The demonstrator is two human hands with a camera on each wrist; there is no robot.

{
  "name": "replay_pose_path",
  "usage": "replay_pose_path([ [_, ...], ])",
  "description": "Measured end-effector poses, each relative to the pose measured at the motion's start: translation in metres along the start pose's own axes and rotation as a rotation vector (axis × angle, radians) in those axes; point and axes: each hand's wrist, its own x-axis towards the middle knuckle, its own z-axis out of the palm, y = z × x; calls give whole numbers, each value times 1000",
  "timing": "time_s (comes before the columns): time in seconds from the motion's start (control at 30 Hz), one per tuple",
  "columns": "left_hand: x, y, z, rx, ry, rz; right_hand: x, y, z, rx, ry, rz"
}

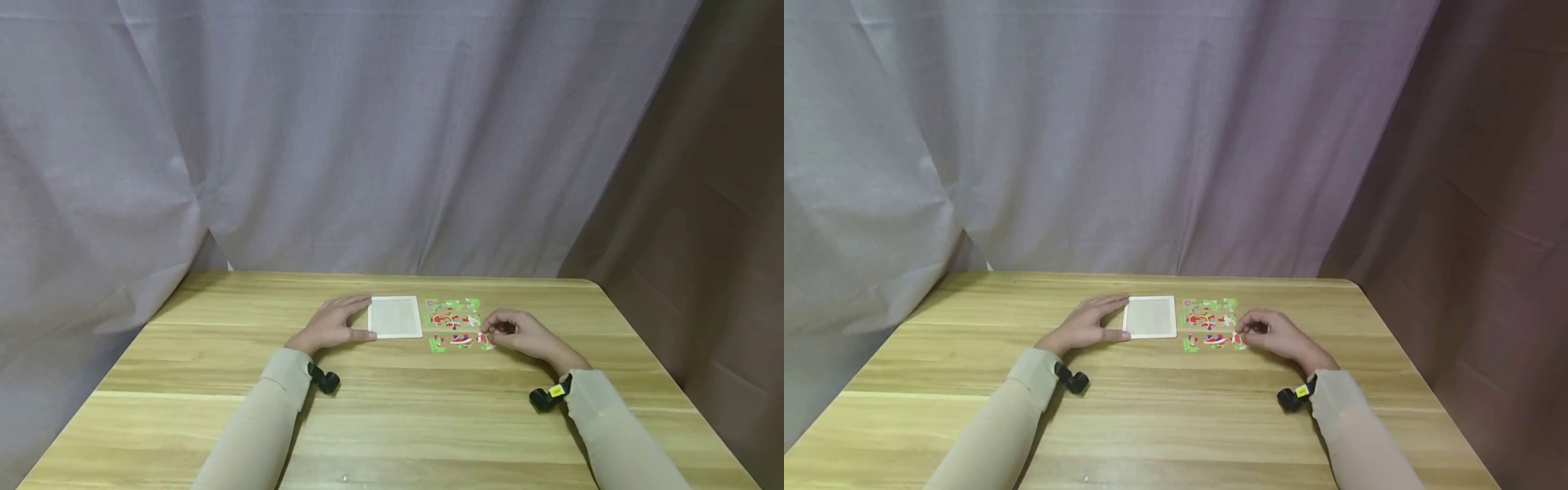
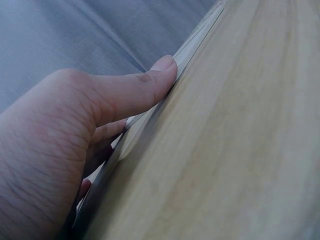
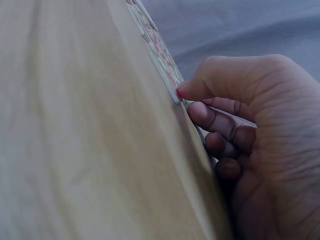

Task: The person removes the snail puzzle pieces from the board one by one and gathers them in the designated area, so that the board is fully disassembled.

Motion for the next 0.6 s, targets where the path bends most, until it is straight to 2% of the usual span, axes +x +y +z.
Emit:
replay_pose_path([
  [0.6, 0, -1, -1, 3, -9, 3, -1, -1, 1, -36, 19, -48],
])
